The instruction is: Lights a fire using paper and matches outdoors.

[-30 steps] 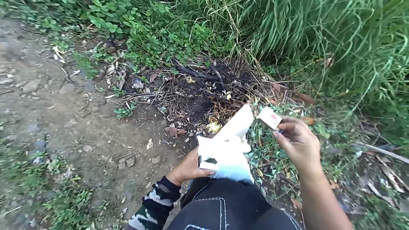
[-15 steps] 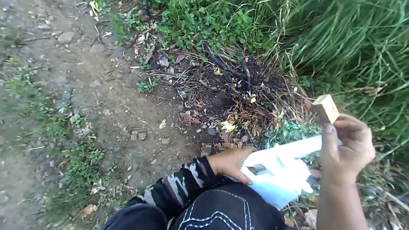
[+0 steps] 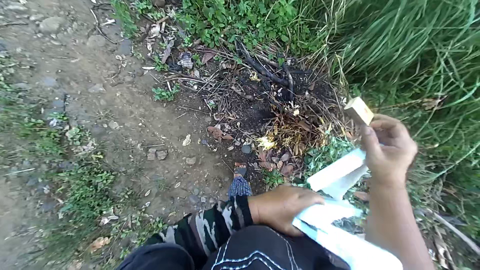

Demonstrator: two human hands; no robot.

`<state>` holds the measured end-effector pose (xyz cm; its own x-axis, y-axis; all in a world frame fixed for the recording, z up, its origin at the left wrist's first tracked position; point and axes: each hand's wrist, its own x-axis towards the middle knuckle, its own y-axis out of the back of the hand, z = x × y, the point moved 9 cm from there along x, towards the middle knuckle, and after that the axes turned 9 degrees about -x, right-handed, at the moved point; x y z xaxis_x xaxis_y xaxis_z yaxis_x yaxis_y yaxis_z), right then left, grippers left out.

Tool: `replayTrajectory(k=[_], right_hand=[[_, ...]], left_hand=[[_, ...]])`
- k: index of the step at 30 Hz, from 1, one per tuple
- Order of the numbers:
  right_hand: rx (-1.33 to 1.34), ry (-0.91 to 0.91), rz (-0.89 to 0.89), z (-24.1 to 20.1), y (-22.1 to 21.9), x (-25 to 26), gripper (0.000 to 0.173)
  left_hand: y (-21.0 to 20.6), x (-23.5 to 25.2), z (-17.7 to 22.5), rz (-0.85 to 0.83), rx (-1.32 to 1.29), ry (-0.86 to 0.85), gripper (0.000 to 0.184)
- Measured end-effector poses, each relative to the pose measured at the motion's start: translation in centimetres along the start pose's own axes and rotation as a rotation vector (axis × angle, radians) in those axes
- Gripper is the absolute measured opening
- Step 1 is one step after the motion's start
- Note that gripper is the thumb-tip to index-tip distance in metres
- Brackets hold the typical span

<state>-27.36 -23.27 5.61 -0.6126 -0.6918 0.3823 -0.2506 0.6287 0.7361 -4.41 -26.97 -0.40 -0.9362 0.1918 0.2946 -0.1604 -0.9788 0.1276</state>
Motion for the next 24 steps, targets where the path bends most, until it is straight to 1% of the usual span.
replayTrajectory(k=[2,3,4,7,8,9,10,11,13,14,15,16,17,18,19,20,21,22,24], right_hand=[[-0.065,-0.068,0.082,1.3,2.7,-0.4,0.031],[-0.094,-0.115,0.137,2.0,4.3,-0.6,0.033],[-0.124,-0.161,0.194,2.4,5.8,-0.9,0.035],[-0.222,-0.262,0.303,3.6,9.5,-2.6,0.036],[-0.250,-0.278,0.315,3.7,10.2,-3.3,0.036],[-0.275,-0.293,0.319,3.6,10.7,-4.1,0.035],[-0.290,-0.309,0.314,3.6,10.8,-4.8,0.035],[-0.302,-0.320,0.302,3.8,10.7,-5.7,0.035],[-0.323,-0.336,0.260,4.1,9.9,-7.6,0.035],[-0.330,-0.350,0.236,4.1,9.3,-8.6,0.035],[-0.339,-0.358,0.215,4.1,8.6,-9.5,0.034],[-0.343,-0.366,0.194,4.1,7.7,-10.4,0.034],[-0.341,-0.370,0.179,4.0,6.9,-11.1,0.033],[-0.335,-0.367,0.168,3.7,6.0,-11.5,0.032],[-0.336,-0.356,0.166,3.4,5.1,-12.0,0.031],[-0.338,-0.340,0.164,2.9,4.3,-12.3,0.030],[-0.332,-0.328,0.167,2.5,3.7,-12.5,0.028],[-0.316,-0.323,0.172,2.1,3.1,-12.5,0.027],[-0.253,-0.333,0.183,1.4,2.1,-12.4,0.026]], left_hand=[[1.6,-2.4,-1.5,0.105,-0.029,0.099,0.078],[2.6,-3.9,-2.5,0.177,-0.070,0.184,0.081],[3.7,-5.7,-3.9,0.263,-0.129,0.288,0.082],[6.9,-11.8,-9.0,0.526,-0.266,0.606,0.074],[8.0,-14.1,-11.1,0.582,-0.272,0.749,0.079],[9.2,-16.5,-13.2,0.632,-0.265,0.880,0.087],[10.7,-19.0,-15.1,0.692,-0.238,0.982,0.094],[12.5,-21.7,-16.8,0.763,-0.189,1.072,0.096],[17.3,-27.2,-18.7,0.954,-0.023,1.230,0.094],[20.1,-30.1,-19.2,1.076,0.108,1.272,0.096],[22.8,-32.5,-19.0,1.184,0.255,1.286,0.104],[25.3,-33.8,-18.3,1.250,0.366,1.298,0.115],[27.3,-33.5,-17.2,1.267,0.428,1.313,0.120],[28.5,-31.8,-16.1,1.254,0.429,1.295,0.118],[28.7,-28.7,-14.9,1.204,0.382,1.237,0.109],[27.9,-24.8,-13.9,1.097,0.312,1.189,0.094],[26.3,-20.7,-13.3,0.942,0.227,1.134,0.082],[24.0,-17.0,-13.4,0.781,0.139,1.049,0.075],[17.8,-10.9,-14.3,0.478,0.004,0.867,0.070]])
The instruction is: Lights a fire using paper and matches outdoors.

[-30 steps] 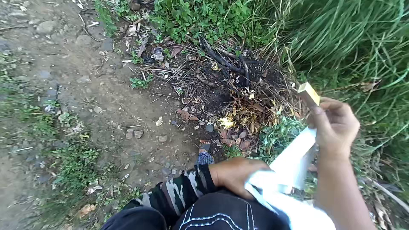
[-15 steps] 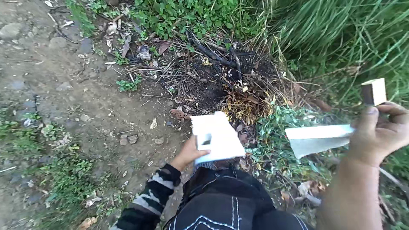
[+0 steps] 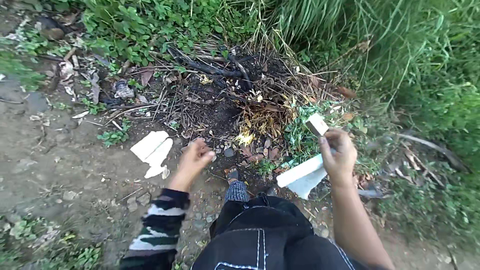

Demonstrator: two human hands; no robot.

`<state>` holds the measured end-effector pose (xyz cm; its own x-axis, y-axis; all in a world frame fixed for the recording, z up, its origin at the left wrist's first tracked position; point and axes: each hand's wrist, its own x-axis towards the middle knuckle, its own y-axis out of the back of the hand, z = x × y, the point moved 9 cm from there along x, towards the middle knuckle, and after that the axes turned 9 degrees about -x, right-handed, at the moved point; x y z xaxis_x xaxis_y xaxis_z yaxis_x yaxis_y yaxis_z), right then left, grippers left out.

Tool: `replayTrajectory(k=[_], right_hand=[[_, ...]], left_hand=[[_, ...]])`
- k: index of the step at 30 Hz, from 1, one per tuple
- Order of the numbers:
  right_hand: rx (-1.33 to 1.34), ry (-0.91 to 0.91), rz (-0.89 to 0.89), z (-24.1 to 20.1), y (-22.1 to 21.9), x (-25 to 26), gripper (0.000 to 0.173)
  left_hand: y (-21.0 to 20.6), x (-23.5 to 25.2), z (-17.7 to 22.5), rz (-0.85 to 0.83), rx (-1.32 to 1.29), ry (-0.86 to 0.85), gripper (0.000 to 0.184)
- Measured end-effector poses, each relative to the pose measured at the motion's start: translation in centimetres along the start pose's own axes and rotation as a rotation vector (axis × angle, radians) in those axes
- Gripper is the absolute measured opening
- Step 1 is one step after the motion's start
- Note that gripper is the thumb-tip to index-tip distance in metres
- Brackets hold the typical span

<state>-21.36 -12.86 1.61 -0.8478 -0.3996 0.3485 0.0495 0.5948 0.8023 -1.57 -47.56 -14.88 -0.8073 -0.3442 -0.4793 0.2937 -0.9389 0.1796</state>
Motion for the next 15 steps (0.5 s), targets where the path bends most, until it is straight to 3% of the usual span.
replayTrajectory(k=[3,6,11,15], right_hand=[[0.149,-0.046,-0.028,-1.0,-1.3,-0.7,0.025],[0.239,-0.029,-0.086,-2.2,-2.9,-1.5,0.021],[0.295,0.033,-0.110,-1.5,-2.6,-2.2,0.018],[0.313,0.058,-0.036,0.6,0.6,-1.6,0.018]], left_hand=[[-12.8,-2.8,4.4,-0.450,-0.075,-0.081,0.079],[-20.3,-6.4,6.9,-0.641,-0.118,-0.104,0.083],[-23.5,-8.2,8.3,-0.626,-0.016,-0.192,0.057],[-26.2,-9.7,10.1,-0.661,0.063,-0.297,0.078]])
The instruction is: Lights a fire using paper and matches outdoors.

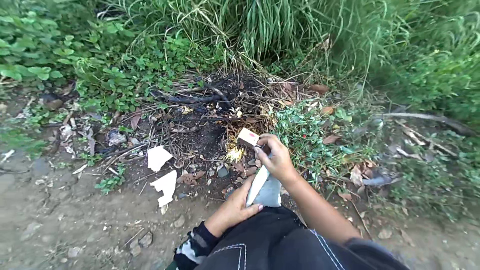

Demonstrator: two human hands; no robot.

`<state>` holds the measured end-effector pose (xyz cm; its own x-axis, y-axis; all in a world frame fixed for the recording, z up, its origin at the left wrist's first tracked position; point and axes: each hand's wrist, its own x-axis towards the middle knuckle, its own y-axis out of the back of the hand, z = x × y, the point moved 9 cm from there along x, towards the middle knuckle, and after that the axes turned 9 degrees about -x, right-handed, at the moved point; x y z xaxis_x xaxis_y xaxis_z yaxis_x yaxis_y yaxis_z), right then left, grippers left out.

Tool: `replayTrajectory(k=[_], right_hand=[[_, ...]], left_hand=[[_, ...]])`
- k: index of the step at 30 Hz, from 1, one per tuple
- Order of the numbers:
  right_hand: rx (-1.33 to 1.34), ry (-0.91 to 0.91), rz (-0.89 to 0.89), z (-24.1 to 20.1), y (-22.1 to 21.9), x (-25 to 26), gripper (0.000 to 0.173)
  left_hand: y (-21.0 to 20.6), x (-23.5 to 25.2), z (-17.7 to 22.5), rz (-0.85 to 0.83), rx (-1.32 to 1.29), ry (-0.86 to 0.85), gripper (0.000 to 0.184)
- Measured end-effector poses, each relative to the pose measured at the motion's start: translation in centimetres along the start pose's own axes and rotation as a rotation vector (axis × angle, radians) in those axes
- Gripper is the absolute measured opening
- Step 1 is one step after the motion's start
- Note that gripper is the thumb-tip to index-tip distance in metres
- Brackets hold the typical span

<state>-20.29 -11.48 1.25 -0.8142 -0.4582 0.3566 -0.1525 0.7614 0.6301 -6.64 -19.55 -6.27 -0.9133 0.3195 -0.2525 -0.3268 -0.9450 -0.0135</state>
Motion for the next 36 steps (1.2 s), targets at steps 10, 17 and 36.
replayTrajectory(k=[10,17,36], right_hand=[[-0.029,-0.004,0.070,3.3,11.1,-1.7,0.017],[0.028,0.029,-0.112,2.3,11.6,-6.4,0.018],[0.046,0.296,-0.352,-2.5,8.3,-8.2,0.009]], left_hand=[[1.7,0.3,1.0,0.520,-0.023,0.165,0.050],[1.6,0.7,3.2,0.595,-0.081,0.112,0.057],[-1.4,-0.9,8.9,0.303,0.471,-0.178,0.063]])
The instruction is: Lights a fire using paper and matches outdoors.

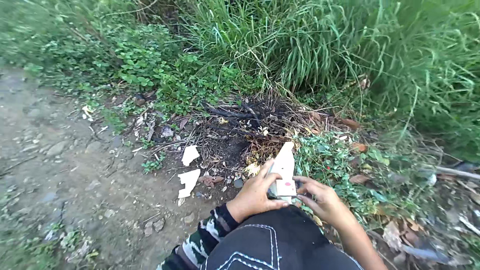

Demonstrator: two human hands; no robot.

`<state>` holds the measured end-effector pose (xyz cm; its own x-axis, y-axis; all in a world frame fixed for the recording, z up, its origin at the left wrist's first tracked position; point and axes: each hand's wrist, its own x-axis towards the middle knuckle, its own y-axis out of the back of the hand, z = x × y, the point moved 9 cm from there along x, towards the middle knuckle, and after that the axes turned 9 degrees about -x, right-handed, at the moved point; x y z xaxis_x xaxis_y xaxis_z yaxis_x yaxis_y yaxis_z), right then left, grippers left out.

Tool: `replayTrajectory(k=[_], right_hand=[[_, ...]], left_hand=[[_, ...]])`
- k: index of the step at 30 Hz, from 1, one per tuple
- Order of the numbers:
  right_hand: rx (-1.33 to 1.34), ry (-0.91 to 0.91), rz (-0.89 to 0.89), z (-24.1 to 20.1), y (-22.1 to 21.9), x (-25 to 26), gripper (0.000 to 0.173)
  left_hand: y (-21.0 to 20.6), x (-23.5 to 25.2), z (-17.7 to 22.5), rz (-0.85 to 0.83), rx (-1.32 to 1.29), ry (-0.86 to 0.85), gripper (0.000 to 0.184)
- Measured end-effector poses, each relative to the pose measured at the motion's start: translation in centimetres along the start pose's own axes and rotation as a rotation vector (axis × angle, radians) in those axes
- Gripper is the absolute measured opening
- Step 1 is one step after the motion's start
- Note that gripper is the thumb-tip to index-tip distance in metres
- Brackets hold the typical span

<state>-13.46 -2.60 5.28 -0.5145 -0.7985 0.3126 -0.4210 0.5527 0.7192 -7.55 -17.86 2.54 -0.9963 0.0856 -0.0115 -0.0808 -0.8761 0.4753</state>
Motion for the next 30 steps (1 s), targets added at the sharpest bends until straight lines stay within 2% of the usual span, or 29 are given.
replayTrajectory(k=[3,7,13,17,21,25,30], right_hand=[[-0.023,0.011,-0.068,-0.5,-0.3,0.8,0.007],[0.020,0.024,-0.090,-0.6,0.0,1.4,0.015],[0.055,0.023,-0.159,-0.6,-0.6,0.9,0.023],[-0.151,-0.028,-0.043,-0.9,0.2,0.7,0.023],[-0.244,0.009,0.003,-2.1,0.4,0.4,0.028],[-0.118,-0.040,0.039,-1.4,1.4,-0.8,0.024],[0.190,-0.118,0.260,-0.3,3.5,-2.9,0.009]], left_hand=[[0.6,-0.2,0.9,0.052,0.078,-0.061,0.046],[1.3,-1.0,1.3,0.146,0.081,-0.132,0.044],[1.3,-1.8,1.2,0.153,0.069,-0.191,0.045],[1.5,-2.2,0.4,0.198,-0.002,-0.131,0.047],[0.3,-2.3,0.0,0.157,-0.124,-0.143,0.047],[0.1,-2.6,-0.8,0.184,-0.274,-0.096,0.047],[1.0,-3.1,-1.2,0.305,-0.370,-0.083,0.048]])
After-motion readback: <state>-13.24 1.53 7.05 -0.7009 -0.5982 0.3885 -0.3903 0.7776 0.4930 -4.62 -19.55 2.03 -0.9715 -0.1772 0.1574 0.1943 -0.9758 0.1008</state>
